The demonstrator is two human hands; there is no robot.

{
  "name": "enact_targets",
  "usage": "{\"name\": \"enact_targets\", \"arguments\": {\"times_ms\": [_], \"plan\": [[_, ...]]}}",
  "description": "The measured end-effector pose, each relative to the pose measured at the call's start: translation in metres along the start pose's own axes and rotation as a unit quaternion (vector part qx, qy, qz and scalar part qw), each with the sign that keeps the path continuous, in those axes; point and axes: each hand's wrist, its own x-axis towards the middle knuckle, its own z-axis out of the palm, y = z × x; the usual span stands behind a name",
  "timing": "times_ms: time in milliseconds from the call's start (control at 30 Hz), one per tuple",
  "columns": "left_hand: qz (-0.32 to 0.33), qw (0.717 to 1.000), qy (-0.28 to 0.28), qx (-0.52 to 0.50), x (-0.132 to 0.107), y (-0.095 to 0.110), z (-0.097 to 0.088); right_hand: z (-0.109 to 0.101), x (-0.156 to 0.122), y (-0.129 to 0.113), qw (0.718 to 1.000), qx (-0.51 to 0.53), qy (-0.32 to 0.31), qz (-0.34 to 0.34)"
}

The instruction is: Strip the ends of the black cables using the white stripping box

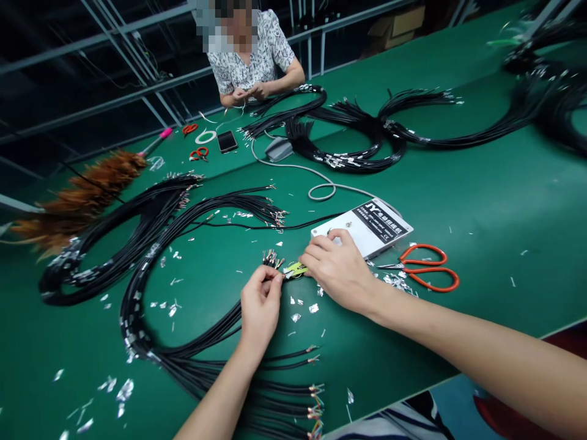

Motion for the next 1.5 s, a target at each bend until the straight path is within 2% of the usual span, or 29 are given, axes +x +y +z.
{"name": "enact_targets", "arguments": {"times_ms": [767,867,967,1067,1233,1500], "plan": [[0.013,1.0,0.015,0.023,-0.003,-0.001,0.004,-0.005,0.001,-0.004,0.999,0.013,-0.032,0.009],[0.013,1.0,0.013,0.024,-0.002,-0.002,0.004,-0.009,-0.004,0.001,0.999,0.037,0.007,0.006],[0.012,1.0,0.012,0.02,-0.002,-0.003,0.003,-0.018,-0.022,0.012,0.99,0.079,0.108,0.046],[0.009,1.0,0.011,0.013,-0.002,-0.003,0.002,-0.024,-0.049,0.021,0.966,0.111,0.206,0.113],[0.003,1.0,0.013,0.016,-0.001,-0.002,0.0,-0.018,-0.078,0.018,0.965,0.128,0.207,0.101],[-0.012,0.999,0.027,0.022,-0.009,-0.003,-0.009,-0.006,-0.079,0.017,0.964,0.083,0.227,0.108]]}}
